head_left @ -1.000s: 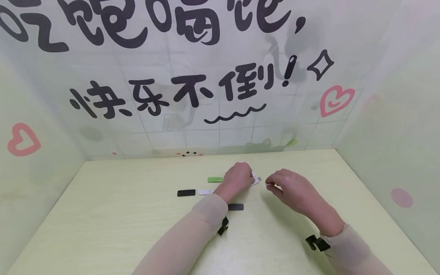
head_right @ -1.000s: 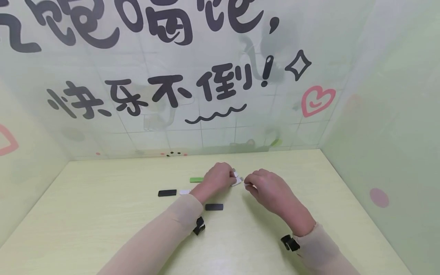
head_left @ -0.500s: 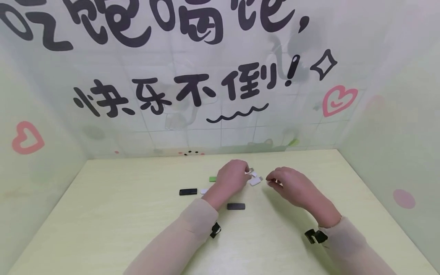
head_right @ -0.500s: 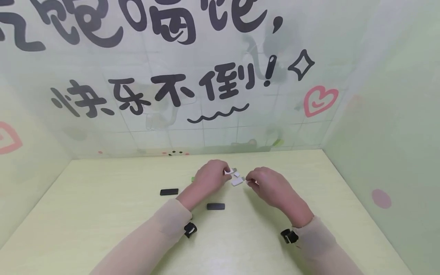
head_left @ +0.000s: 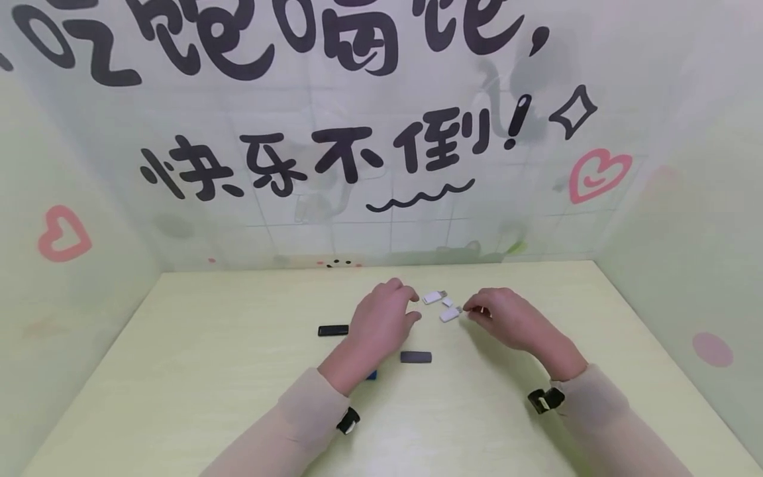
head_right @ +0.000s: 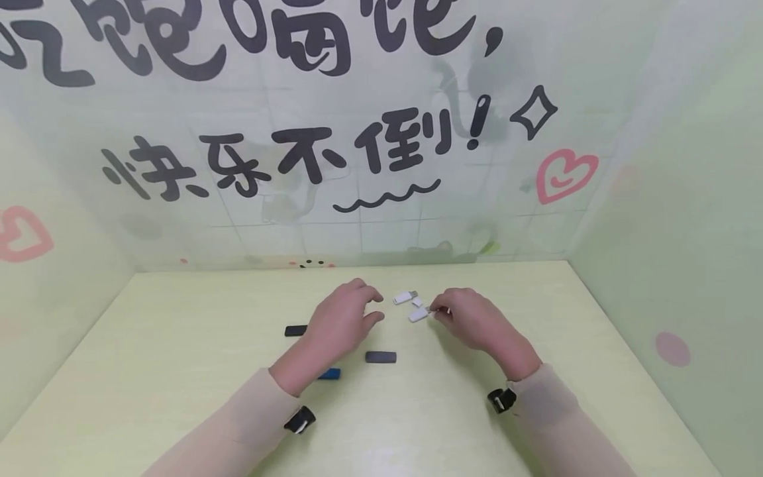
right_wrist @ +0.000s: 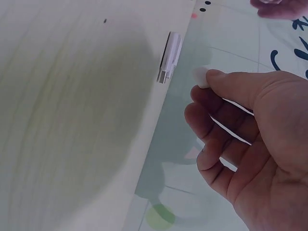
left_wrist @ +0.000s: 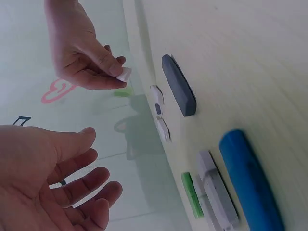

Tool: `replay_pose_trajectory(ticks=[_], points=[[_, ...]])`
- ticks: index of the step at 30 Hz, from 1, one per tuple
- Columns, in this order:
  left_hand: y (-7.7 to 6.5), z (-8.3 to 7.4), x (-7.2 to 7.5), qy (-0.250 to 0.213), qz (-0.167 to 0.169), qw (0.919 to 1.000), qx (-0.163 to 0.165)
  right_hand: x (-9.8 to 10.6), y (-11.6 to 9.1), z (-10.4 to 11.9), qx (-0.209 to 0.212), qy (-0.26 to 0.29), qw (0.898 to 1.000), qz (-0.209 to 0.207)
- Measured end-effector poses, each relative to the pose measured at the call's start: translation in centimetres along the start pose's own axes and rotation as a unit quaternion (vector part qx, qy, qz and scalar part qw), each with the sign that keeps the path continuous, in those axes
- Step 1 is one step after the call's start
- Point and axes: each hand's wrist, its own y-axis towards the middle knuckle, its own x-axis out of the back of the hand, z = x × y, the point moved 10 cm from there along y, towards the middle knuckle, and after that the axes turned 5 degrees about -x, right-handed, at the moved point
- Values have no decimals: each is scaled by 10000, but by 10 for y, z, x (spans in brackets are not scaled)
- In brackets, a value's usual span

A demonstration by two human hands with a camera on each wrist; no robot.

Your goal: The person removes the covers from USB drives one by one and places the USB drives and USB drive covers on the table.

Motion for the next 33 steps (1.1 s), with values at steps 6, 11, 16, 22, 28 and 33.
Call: replay_pose_trajectory(ticks=[6,11,16,22,28,33], points=[[-20,8,14,35,-267,9994,-236,-6,4,-6,-110,203,9996,144],[-36,17,22,122,-317,9988,-366,-13,8,-13,-346,418,9980,311],[-52,26,27,321,-419,9976,-445,-20,11,-18,-450,465,9970,426],[-68,37,29,492,-521,9963,-485,-23,13,-21,-504,562,9960,470],[-77,44,31,502,-601,9962,-385,-26,14,-30,-712,621,9943,495],[-81,46,30,459,-633,9962,-374,-29,16,-37,-850,634,9932,490]])
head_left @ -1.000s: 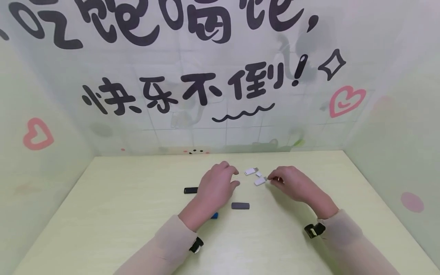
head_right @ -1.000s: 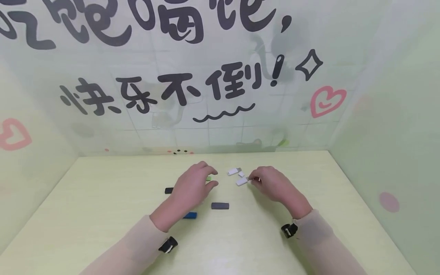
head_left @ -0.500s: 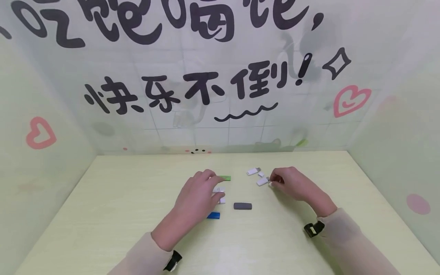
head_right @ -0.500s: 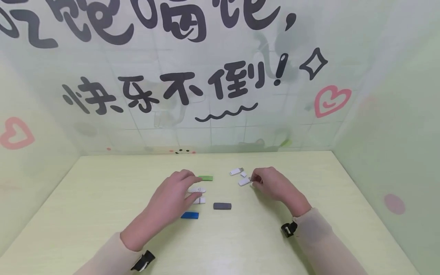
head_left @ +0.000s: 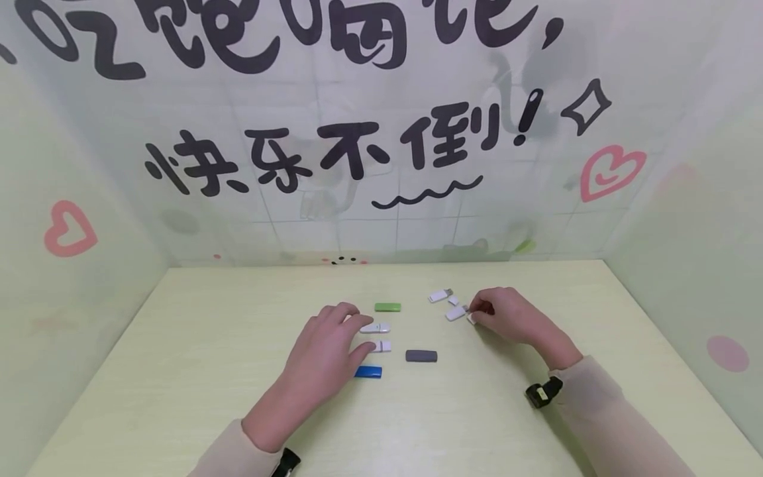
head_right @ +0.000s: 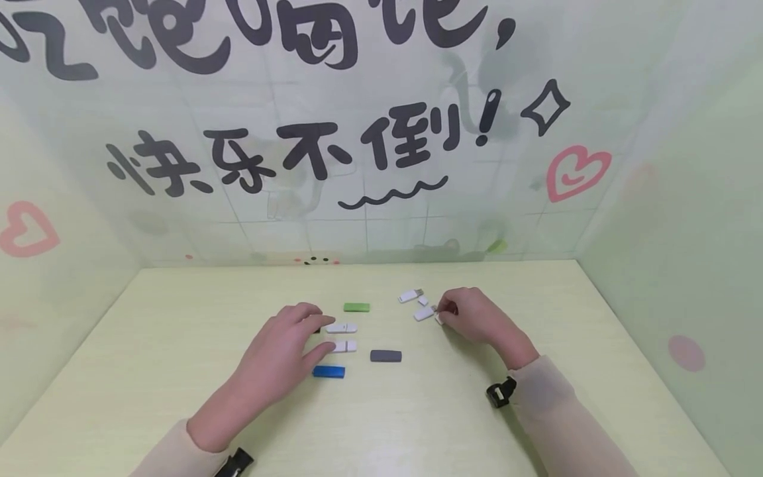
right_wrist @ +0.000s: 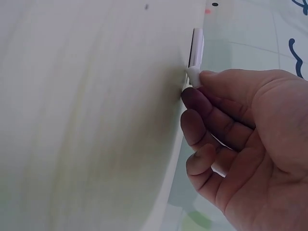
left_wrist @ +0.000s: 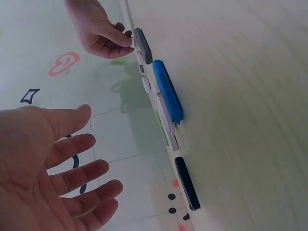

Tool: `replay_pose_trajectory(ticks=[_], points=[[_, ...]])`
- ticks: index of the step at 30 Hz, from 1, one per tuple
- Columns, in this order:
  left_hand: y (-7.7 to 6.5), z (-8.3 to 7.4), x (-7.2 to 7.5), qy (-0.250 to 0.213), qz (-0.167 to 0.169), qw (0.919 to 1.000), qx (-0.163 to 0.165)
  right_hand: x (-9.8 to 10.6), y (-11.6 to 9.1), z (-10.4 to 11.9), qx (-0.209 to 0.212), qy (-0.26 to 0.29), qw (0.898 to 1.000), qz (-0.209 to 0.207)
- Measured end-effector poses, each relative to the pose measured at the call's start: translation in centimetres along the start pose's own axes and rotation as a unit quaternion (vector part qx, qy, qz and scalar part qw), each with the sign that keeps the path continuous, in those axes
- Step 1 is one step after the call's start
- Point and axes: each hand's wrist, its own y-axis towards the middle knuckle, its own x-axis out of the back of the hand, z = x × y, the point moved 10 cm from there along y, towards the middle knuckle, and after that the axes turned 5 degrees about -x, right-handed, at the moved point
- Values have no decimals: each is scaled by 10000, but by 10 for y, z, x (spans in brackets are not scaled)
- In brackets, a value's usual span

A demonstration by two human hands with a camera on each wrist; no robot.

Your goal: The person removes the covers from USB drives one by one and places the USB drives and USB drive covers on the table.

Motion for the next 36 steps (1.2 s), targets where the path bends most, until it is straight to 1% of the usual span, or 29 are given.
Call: replay_pose_trajectory(ticks=[12,21,26,30,36], points=[[-4,2,4,-24,-82,10000,6,-1,2,-1,-90,6,10000,40],[-4,1,7,-20,-86,10000,-27,-1,1,-3,-166,-5,9999,47],[-1,-2,8,-67,-70,9999,-43,3,-2,-2,-207,1,9998,26],[3,-4,7,-91,-32,9999,-42,6,-6,3,-198,24,9998,8],[12,-12,3,-119,37,9998,-131,11,-15,19,32,-62,9998,-174]])
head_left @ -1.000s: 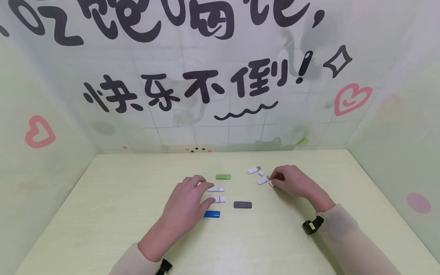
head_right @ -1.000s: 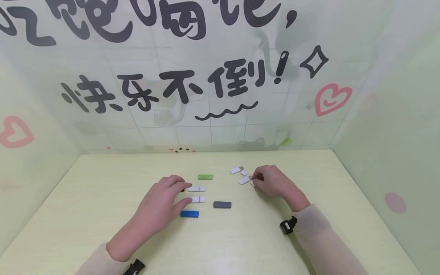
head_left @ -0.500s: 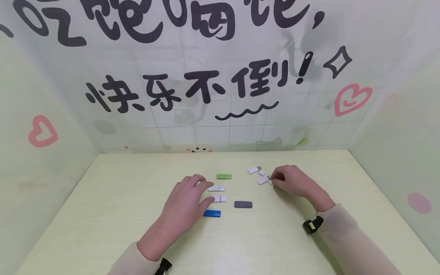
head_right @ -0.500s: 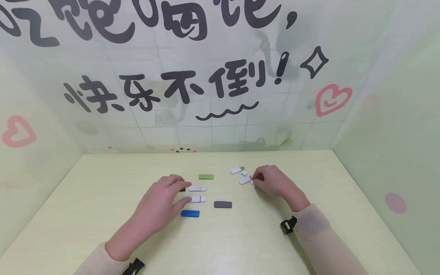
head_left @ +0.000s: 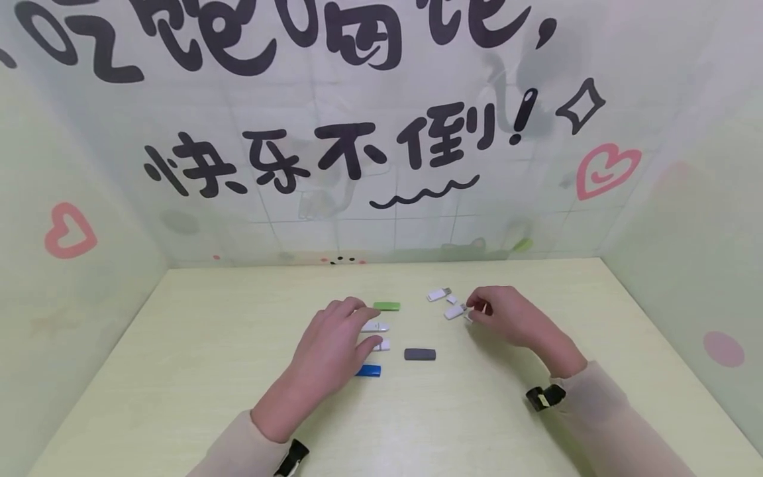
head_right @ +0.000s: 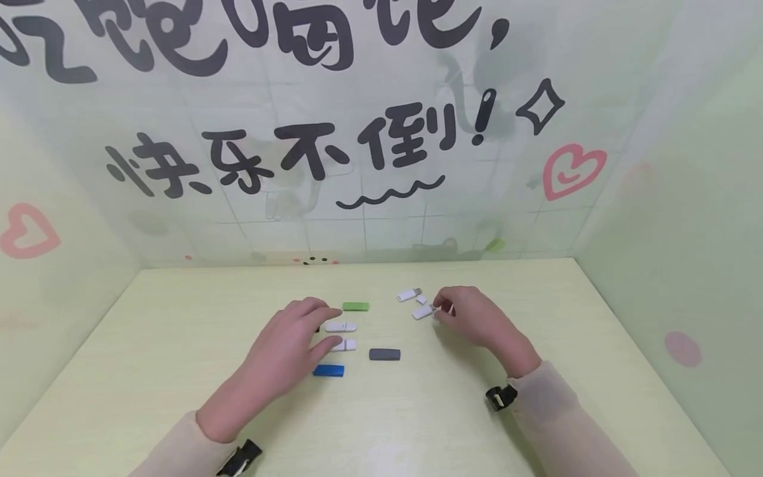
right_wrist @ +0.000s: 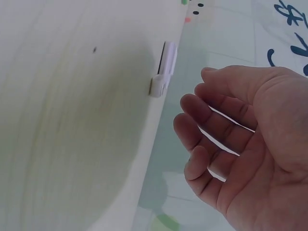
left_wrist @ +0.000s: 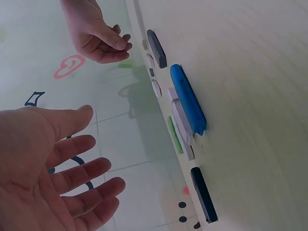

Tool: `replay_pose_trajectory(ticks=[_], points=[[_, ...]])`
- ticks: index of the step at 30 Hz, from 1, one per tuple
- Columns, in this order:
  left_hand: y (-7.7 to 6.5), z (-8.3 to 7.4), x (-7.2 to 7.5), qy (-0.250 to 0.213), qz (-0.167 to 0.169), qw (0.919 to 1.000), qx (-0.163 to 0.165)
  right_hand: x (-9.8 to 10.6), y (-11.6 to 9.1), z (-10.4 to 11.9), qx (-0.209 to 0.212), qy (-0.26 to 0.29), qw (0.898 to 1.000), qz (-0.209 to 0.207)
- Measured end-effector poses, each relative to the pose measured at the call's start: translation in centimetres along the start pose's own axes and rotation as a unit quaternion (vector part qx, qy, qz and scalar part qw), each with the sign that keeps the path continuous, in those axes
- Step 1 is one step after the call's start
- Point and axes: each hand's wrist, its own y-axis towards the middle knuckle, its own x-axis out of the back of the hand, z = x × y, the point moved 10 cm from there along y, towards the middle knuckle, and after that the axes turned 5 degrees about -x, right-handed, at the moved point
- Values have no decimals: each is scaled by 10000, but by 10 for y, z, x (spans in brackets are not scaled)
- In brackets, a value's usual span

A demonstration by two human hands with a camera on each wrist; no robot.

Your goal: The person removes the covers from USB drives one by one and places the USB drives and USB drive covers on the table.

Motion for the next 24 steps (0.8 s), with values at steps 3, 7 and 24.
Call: replay_pose_trajectory(ticks=[3,7,24], points=[[6,-4,-3,-29,37,10000,-76,4,-5,12,175,-79,9997,-164],[14,-11,-11,-44,149,9997,-206,7,-13,27,374,-207,9985,-355],[40,-33,-64,-142,1289,9910,-324,4,-42,60,915,-709,9897,-848]])
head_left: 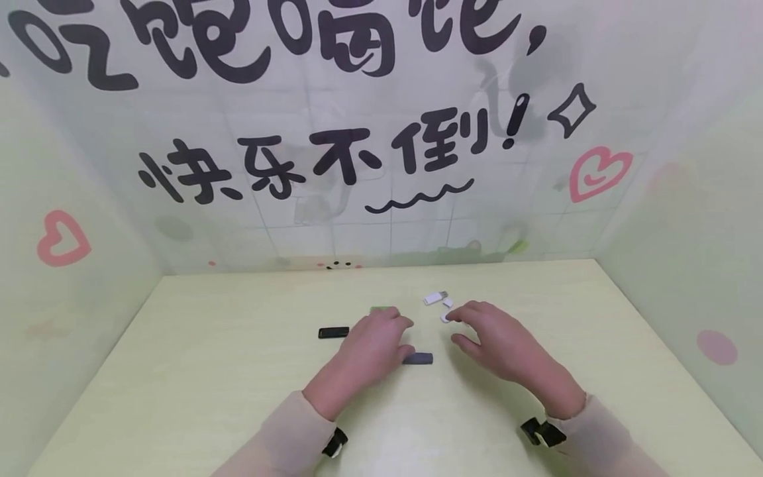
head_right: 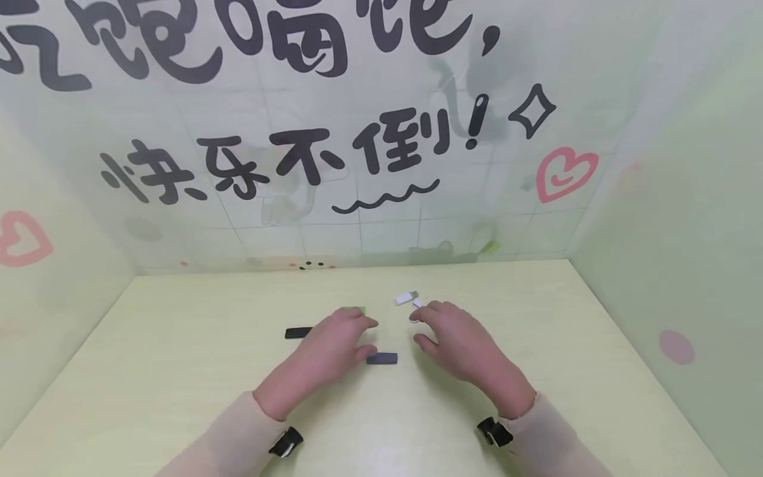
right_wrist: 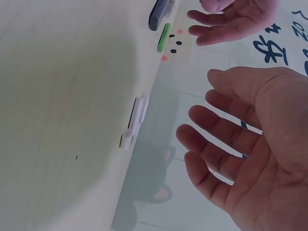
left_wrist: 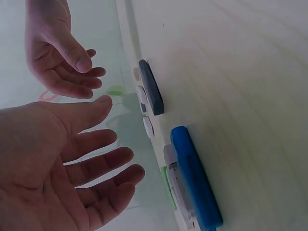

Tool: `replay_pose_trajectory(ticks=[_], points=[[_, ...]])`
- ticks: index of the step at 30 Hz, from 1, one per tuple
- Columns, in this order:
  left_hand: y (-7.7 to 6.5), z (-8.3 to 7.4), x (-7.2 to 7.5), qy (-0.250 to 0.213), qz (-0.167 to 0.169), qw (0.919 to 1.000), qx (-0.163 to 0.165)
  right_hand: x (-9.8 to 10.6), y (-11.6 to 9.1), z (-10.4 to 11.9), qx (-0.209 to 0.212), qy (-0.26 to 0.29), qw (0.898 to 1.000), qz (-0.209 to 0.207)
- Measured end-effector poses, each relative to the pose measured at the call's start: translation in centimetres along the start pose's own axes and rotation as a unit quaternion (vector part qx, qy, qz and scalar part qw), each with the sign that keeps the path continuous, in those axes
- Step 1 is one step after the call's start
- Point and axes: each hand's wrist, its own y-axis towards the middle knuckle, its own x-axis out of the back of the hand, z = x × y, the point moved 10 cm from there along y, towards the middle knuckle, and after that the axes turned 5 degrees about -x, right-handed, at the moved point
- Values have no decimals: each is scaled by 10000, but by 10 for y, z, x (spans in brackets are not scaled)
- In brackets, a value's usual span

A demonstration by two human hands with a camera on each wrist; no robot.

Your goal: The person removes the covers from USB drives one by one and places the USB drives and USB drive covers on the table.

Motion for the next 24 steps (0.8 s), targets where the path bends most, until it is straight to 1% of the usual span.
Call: replay_pose_trajectory(ticks=[5,9,12,16,24], points=[[6,-3,-14,-66,344,9994,-37,0,-3,3,47,-25,9999,-111],[12,-5,-24,-98,528,9985,-73,1,-5,4,45,-67,9998,-160],[14,-8,-30,-97,606,9980,-123,2,-7,5,87,-91,9998,-181],[15,-11,-33,-92,668,9976,-157,2,-8,7,148,-113,9997,-185],[14,-14,-35,-117,766,9970,-90,1,-9,7,145,-111,9997,-171]])
